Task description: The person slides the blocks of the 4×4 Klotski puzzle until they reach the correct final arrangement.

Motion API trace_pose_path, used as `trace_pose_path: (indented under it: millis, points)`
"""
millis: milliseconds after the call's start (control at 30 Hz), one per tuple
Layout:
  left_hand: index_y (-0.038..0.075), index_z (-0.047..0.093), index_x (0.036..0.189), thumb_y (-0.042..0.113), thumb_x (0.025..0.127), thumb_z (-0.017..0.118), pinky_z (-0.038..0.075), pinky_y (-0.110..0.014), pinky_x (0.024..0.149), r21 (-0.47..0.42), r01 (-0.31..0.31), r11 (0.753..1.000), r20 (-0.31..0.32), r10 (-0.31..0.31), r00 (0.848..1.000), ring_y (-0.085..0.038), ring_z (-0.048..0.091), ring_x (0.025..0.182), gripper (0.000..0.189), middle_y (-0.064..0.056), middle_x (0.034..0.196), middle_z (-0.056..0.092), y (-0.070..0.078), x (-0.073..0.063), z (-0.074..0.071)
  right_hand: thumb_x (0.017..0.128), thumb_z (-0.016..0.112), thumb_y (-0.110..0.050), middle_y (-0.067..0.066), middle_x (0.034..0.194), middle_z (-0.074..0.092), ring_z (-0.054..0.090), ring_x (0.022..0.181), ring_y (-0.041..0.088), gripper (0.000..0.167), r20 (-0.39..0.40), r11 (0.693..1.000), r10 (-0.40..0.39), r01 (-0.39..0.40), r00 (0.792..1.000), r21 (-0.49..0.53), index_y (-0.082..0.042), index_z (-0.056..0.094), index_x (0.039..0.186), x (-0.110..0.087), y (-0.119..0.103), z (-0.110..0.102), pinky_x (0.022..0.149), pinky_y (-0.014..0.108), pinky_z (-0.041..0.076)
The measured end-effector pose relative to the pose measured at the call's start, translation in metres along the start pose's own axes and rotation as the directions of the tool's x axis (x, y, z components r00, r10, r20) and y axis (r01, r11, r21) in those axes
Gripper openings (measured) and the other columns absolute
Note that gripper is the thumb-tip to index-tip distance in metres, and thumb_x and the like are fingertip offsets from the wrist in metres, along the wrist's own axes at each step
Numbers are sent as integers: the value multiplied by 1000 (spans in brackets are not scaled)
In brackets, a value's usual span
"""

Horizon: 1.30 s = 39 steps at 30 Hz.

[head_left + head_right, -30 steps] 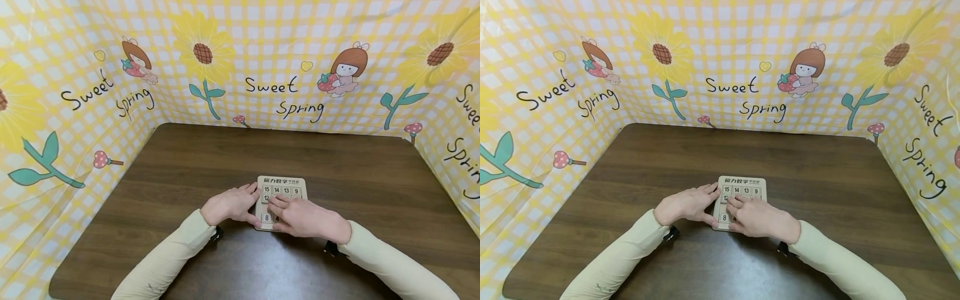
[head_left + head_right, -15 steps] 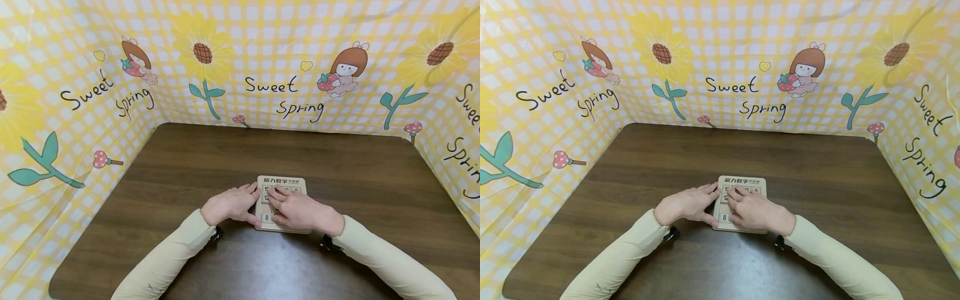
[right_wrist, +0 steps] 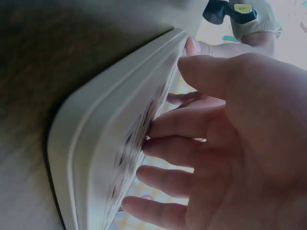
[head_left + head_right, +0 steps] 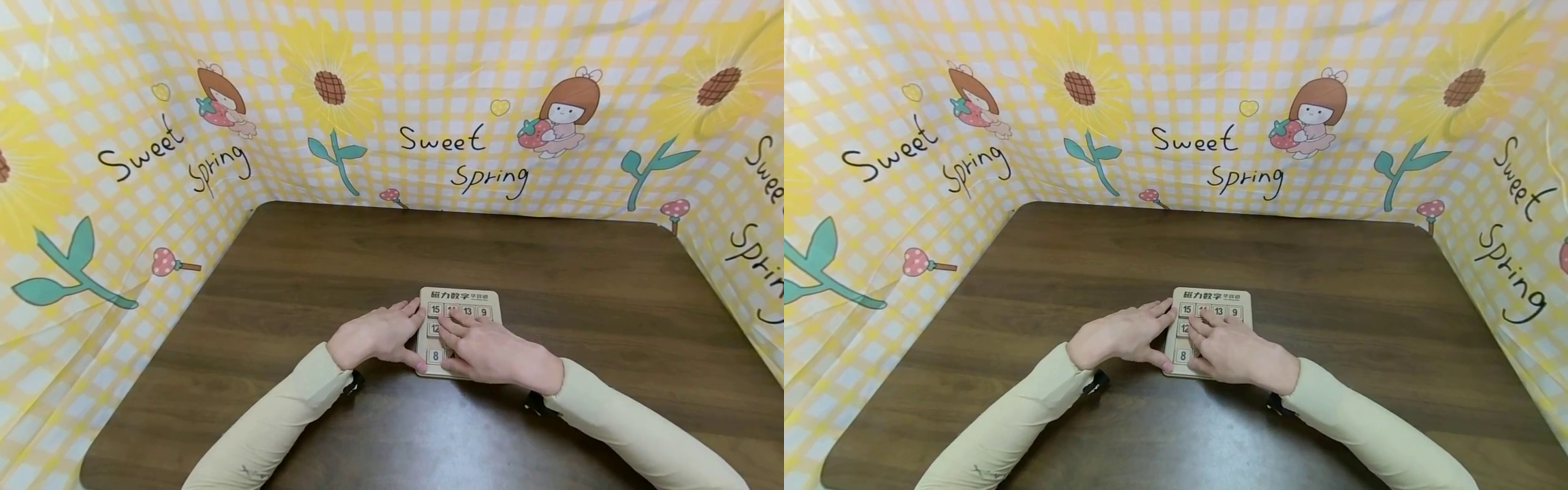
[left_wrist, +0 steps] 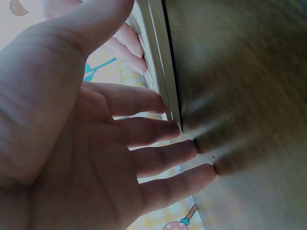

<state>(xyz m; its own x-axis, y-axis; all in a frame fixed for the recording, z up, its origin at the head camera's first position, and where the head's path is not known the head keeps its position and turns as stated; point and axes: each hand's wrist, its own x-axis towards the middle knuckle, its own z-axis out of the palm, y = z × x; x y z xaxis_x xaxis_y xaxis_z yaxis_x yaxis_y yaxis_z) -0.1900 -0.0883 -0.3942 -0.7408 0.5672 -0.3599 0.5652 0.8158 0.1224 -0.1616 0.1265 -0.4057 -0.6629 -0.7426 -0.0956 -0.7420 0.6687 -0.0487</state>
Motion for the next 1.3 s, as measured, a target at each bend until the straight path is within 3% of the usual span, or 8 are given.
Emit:
trace_pose_path:
  millis: [200, 600, 833, 1100, 1300]
  points:
    - [8, 24, 156, 64, 81, 67, 31, -48, 119, -22, 7, 1000, 7, -7, 1000, -31, 23, 151, 103, -12, 165, 17, 1, -1, 0, 98, 54, -47, 15, 153, 43, 38, 143, 36, 64, 27, 1000, 1, -1, 1000, -13, -2, 48, 143, -6, -8, 0, 110, 57, 39]
    - [7, 26, 156, 64, 81, 66, 32, -48, 118, -4, -1, 1000, -4, 1, 1000, -33, 26, 149, 102, -13, 164, 19, 0, 0, 2, 92, 62, -49, 17, 150, 47, 45, 139, 34, 71, -3, 995, -3, 3, 1000, -99, 1, 50, 141, -12, -22, 2, 107, 52, 44]
    - [7, 25, 156, 64, 81, 67, 32, -49, 118, -4, -2, 1000, -3, 2, 1000, -34, 26, 149, 103, -13, 164, 19, 0, 0, 0, 95, 60, -44, 18, 145, 52, 50, 135, 34, 62, 4, 995, -87, 87, 996, -51, 0, 54, 137, -7, -8, -9, 106, 48, 46]
    - [7, 26, 156, 66, 80, 67, 32, -49, 118, 0, -1, 1000, 5, 1, 1000, -34, 25, 150, 104, -14, 164, 19, 0, 0, 0, 97, 58, -40, 22, 145, 51, 49, 136, 36, 57, -14, 998, -66, 66, 998, 22, 1, 54, 135, 10, 14, -19, 108, 48, 44]
    - [7, 28, 155, 66, 80, 67, 34, -48, 117, 19, 3, 1000, -1, -2, 1000, -33, 28, 149, 104, -14, 163, 22, 0, 0, 0, 98, 56, -39, 23, 148, 47, 45, 137, 40, 60, 25, 998, -42, 41, 999, 46, 3, 49, 140, 22, 23, -15, 112, 50, 39]
